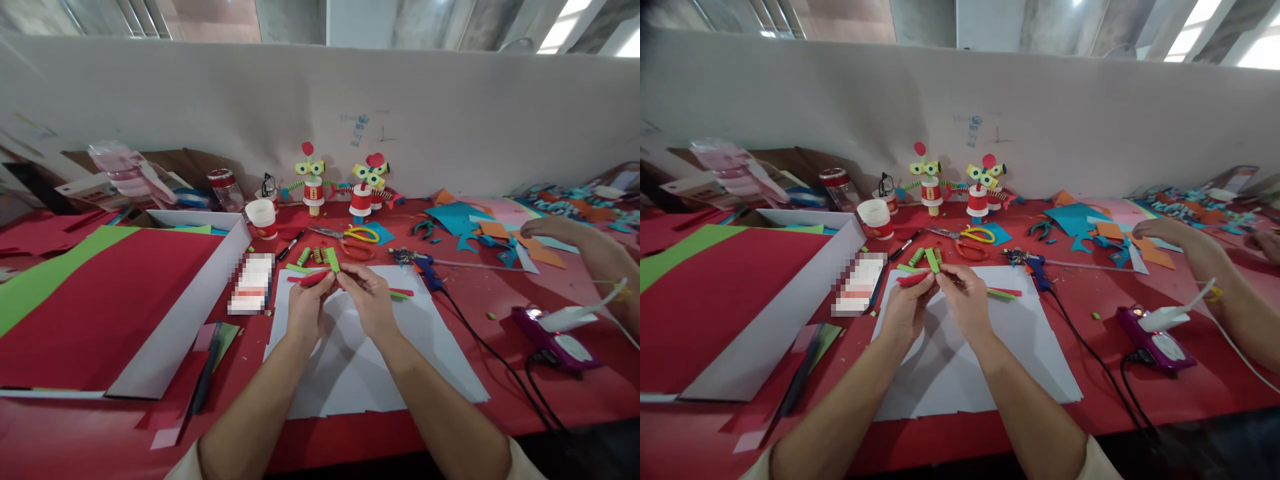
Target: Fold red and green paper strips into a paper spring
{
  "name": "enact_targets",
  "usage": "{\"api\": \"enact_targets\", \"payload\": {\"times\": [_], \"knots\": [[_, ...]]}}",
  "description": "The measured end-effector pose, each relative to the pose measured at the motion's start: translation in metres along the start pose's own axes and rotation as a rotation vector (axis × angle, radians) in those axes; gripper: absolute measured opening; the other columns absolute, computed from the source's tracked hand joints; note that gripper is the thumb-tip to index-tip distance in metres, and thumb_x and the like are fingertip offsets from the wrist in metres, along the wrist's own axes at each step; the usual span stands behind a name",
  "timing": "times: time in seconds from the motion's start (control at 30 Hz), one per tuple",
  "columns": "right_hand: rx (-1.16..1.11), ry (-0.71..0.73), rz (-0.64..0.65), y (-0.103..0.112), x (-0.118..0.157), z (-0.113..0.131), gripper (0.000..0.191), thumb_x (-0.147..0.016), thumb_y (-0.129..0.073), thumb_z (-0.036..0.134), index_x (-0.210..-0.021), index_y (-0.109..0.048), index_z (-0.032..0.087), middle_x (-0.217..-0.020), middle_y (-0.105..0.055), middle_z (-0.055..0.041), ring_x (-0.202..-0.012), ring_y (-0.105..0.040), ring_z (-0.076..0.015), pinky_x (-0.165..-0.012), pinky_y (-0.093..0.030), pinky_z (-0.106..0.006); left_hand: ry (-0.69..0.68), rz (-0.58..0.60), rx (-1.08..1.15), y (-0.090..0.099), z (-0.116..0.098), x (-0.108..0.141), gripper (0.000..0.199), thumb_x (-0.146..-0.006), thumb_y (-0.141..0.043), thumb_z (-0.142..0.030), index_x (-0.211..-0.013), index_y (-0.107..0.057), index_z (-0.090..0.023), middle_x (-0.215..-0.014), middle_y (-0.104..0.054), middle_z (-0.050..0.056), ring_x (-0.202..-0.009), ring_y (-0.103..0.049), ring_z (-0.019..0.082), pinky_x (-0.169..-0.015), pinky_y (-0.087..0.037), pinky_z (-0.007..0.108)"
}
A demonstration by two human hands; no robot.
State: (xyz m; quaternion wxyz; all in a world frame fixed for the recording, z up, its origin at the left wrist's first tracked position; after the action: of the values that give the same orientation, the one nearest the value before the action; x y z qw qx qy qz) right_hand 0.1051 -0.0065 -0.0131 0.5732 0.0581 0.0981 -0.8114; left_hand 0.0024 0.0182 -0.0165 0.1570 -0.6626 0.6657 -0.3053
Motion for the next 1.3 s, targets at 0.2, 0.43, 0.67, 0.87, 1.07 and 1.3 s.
{"api": "enact_targets", "payload": {"times": [0.2, 0.43, 0.67, 0.87, 1.07, 1.3], "knots": [[-0.061, -0.074, -0.023, 0.002, -0.005, 0.001, 0.015, -0.069, -0.069, 0.026, -0.082, -0.069, 0.021, -0.07, -0.065, 0.0016, -0.061, -0.058, -0.0128, -0.061, -0.047, -0.027, 0.003, 0.08, -0.032, 0.001, 0.001, -0.003, 0.019, -0.052, -0.081, -0.017, -0.068, -0.073, -0.013, -0.065, -0.07, 0.002, -0.063, -0.063, 0.012, -0.068, -0.05, 0.025], [-0.386, -0.246, -0.081, 0.001, -0.009, 0.004, 0.019, -0.058, -0.075, 0.026, -0.073, -0.066, 0.019, -0.063, -0.062, 0.0042, -0.055, -0.054, -0.0087, -0.06, -0.047, -0.025, 0.174, 0.132, 0.043, 0.006, 0.004, -0.007, 0.016, -0.05, -0.081, -0.013, -0.061, -0.069, -0.015, -0.065, -0.071, 0.003, -0.069, -0.066, 0.014, -0.078, -0.053, 0.03], [-0.311, -0.215, -0.067, -0.004, -0.004, 0.0, 0.015, -0.062, -0.071, 0.026, -0.075, -0.066, 0.019, -0.065, -0.062, 0.0034, -0.058, -0.052, -0.0093, -0.059, -0.043, -0.024, 0.173, 0.091, 0.039, 0.009, 0.008, -0.011, 0.02, -0.054, -0.077, -0.009, -0.072, -0.071, -0.014, -0.071, -0.07, 0.002, -0.065, -0.063, 0.01, -0.071, -0.051, 0.023], [-0.341, -0.161, -0.042, -0.005, -0.003, -0.003, 0.014, -0.063, -0.071, 0.025, -0.076, -0.068, 0.02, -0.064, -0.063, 0.0032, -0.06, -0.052, -0.0107, -0.059, -0.042, -0.025, 0.145, 0.13, 0.019, 0.009, 0.006, -0.01, 0.023, -0.052, -0.082, -0.016, -0.072, -0.07, -0.015, -0.067, -0.066, -0.001, -0.059, -0.058, 0.007, -0.064, -0.048, 0.02], [-0.35, -0.145, -0.051, -0.006, 0.0, -0.004, 0.017, -0.06, -0.072, 0.018, -0.076, -0.069, 0.021, -0.065, -0.065, 0.0049, -0.06, -0.053, -0.0098, -0.063, -0.043, -0.024, 0.09, 0.171, -0.057, 0.006, 0.0, -0.007, 0.027, -0.05, -0.084, -0.022, -0.072, -0.069, -0.016, -0.066, -0.066, -0.001, -0.059, -0.059, 0.008, -0.069, -0.048, 0.024], [-0.287, -0.135, -0.039, -0.005, -0.001, -0.007, 0.016, -0.062, -0.069, 0.024, -0.077, -0.067, 0.02, -0.067, -0.065, 0.0028, -0.062, -0.056, -0.013, -0.066, -0.045, -0.029, 0.086, 0.178, -0.112, 0.009, -0.001, -0.011, 0.027, -0.051, -0.084, -0.023, -0.072, -0.069, -0.015, -0.065, -0.065, -0.001, -0.059, -0.059, 0.009, -0.067, -0.048, 0.023]]}}
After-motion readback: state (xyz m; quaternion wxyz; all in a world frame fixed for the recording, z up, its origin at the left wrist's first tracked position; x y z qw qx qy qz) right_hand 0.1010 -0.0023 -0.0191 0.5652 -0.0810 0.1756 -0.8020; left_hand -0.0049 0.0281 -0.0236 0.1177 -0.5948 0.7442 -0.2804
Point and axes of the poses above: each hand's wrist, its own x-axis away from the middle knuckle, its own y-axis out of the back of the hand, z = x × y, the point moved 2 cm from there along -x, towards the middle knuckle
